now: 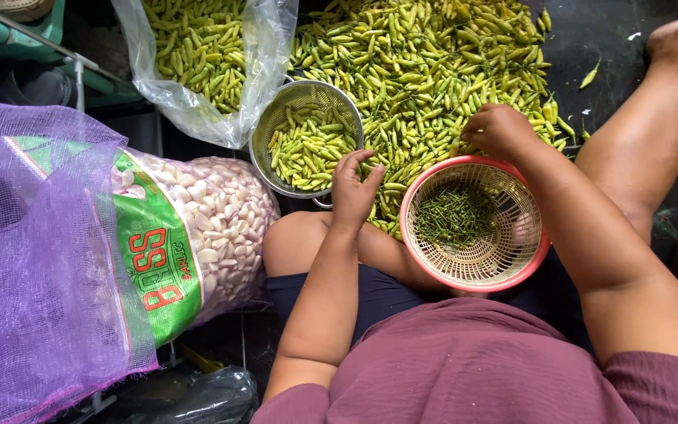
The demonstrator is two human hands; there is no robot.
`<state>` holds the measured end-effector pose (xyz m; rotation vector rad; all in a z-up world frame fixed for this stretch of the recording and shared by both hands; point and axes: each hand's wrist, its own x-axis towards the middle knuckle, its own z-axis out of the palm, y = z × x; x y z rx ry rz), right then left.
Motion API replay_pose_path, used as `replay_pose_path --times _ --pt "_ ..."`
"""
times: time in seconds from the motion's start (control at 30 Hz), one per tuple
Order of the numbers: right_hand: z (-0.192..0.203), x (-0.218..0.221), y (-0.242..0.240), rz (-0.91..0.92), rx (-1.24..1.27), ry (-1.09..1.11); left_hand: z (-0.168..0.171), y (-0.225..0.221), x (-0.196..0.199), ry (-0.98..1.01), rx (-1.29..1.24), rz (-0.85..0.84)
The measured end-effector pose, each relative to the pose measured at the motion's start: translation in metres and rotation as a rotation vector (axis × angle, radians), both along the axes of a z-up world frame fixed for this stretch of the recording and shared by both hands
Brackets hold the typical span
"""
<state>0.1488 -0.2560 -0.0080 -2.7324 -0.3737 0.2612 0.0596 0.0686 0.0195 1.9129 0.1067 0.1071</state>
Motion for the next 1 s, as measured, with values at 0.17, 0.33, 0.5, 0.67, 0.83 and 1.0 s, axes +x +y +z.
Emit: replay_pose_path --times 0.17,0.33,0.5,0.67,0.83,1.0 --pt "0.034 -0.018 0.014 -0.109 0.197 0.061 -0.012 -0.014 0.000 0.062 -0.041 -0.077" --pt "0.072 -0.049 0.042 -0.274 0.643 0.219 -0.002 -0.027 -0.013 0.067 -0.087 -0.160" --pt "0.105 -0.090 0.077 -0.213 0.846 0.440 -0.006 -0.043 -0.024 0.202 -0.685 -0.227" --pt "0.112 -0.112 0.091 -0.187 0.913 0.502 -0.030 -0.050 -0.029 0.300 -0.731 -0.188" --pt "0.093 -0.134 0.086 -0.262 0.994 0.511 -0.012 -0.056 -0.043 0.416 -0.873 -0.176" --pt "0.074 -0.149 0.083 -0.296 1.004 0.428 -0.028 -0.062 -0.049 0.547 -1.005 -0.159"
